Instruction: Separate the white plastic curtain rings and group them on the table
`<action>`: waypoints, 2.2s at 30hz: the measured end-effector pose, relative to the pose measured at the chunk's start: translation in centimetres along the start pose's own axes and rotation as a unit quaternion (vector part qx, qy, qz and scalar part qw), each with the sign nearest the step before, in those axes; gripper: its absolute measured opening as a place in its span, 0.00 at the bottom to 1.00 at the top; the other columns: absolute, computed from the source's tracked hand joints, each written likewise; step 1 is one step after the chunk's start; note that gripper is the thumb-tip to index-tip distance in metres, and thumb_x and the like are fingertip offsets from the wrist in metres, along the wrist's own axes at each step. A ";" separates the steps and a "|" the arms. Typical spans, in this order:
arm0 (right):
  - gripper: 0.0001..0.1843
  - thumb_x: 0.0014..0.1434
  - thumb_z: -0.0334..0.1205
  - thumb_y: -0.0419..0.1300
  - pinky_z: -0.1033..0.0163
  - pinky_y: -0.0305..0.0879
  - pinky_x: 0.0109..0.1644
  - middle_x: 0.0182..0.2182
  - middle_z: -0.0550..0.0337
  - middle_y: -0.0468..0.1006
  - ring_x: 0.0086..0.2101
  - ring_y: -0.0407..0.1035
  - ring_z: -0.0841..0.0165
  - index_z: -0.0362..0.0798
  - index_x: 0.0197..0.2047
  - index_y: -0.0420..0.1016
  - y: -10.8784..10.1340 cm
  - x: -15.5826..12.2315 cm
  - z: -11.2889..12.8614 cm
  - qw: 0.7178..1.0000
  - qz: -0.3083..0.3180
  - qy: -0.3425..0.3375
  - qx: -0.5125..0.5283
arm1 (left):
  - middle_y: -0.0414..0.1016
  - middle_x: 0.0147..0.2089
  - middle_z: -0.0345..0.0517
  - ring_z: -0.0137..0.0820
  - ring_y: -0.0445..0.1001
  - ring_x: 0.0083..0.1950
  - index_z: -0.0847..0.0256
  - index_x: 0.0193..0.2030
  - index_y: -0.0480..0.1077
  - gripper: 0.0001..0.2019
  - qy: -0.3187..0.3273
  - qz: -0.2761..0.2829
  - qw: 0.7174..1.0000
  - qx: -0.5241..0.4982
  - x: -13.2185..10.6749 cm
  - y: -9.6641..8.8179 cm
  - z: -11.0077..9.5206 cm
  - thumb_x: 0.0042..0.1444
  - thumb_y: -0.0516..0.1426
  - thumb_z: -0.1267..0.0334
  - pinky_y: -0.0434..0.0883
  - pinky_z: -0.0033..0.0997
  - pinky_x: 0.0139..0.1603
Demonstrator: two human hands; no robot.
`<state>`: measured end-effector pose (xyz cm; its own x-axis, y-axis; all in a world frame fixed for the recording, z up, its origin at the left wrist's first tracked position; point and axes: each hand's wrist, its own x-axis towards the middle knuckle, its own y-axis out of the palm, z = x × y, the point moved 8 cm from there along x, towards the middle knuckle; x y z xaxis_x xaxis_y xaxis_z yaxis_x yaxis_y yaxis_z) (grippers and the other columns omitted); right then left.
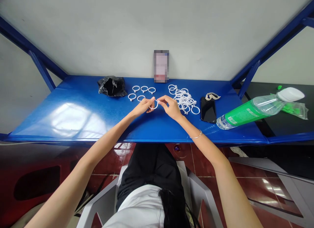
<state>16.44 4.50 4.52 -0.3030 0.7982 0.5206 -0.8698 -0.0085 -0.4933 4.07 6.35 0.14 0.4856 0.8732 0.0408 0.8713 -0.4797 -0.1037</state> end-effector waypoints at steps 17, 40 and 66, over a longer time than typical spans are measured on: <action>0.21 0.64 0.61 0.56 0.55 0.72 0.41 0.33 0.56 0.79 0.32 0.74 0.63 0.52 0.34 0.73 0.1 -0.4 -0.1 0.999 -0.029 0.011 0.027 | 0.57 0.16 0.38 0.20 0.56 0.19 0.62 0.17 0.57 0.35 0.051 -0.038 0.997 0.039 -0.3 -0.3 -0.9 0.59 0.47 0.31 0.55 0.25 0.22; 0.21 0.61 0.63 0.57 0.55 0.73 0.41 0.33 0.56 0.79 0.34 0.74 0.62 0.52 0.35 0.73 -1.0 -0.4 -0.9 0.995 -0.084 0.030 0.035 | 0.65 0.25 0.36 0.25 0.65 0.25 0.62 0.55 0.71 0.30 0.139 -0.132 0.965 0.182 -1.6 -1.2 -3.3 0.52 0.64 0.43 0.65 0.25 0.31; 0.16 0.66 0.54 0.56 0.57 0.74 0.40 0.34 0.57 0.78 0.33 0.74 0.64 0.52 0.44 0.73 -1.2 -0.4 0.8 0.996 -0.086 -0.030 0.001 | 0.60 0.21 0.33 0.21 0.57 0.22 0.63 0.49 0.75 0.26 0.199 -0.163 0.949 0.183 -2.0 -1.5 -4.3 0.51 0.65 0.45 0.59 0.22 0.25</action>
<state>17.27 3.74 5.43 -0.1724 0.7512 0.6372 -0.9113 0.1239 -0.3927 2.09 4.91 4.44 0.2459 0.8338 0.4942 0.9323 -0.0640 -0.3559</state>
